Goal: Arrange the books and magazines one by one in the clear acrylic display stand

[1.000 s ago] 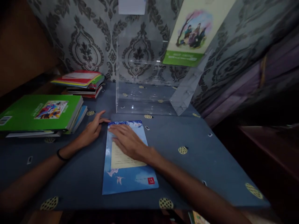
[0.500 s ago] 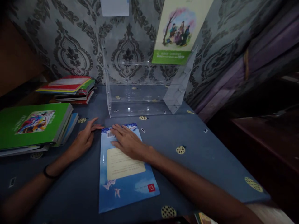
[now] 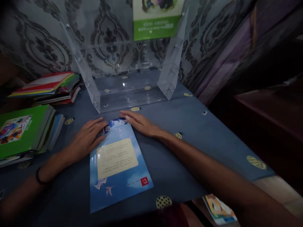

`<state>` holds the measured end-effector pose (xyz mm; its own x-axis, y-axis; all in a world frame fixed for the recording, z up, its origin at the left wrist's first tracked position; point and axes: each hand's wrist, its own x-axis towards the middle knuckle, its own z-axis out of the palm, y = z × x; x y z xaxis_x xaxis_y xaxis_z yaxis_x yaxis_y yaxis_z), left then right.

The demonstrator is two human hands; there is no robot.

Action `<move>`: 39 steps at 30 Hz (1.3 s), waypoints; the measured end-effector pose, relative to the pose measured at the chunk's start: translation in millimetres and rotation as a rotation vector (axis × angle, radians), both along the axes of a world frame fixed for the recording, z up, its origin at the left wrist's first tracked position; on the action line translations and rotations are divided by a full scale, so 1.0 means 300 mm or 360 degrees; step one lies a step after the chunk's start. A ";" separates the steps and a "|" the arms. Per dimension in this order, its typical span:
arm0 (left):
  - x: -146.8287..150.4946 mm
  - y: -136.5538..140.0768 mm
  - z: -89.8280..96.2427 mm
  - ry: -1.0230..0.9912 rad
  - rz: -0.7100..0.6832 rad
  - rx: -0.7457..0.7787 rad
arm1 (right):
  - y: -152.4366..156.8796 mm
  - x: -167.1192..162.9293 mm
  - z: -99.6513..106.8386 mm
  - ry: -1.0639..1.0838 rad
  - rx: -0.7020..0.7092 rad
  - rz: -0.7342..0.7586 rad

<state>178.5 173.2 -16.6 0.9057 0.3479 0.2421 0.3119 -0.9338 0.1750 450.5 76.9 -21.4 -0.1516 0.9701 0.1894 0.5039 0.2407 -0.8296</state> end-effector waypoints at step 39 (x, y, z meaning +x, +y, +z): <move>0.105 -0.369 0.027 0.0247 -0.0809 -0.0160 | -0.011 -0.010 -0.040 -0.0276 0.0198 0.0027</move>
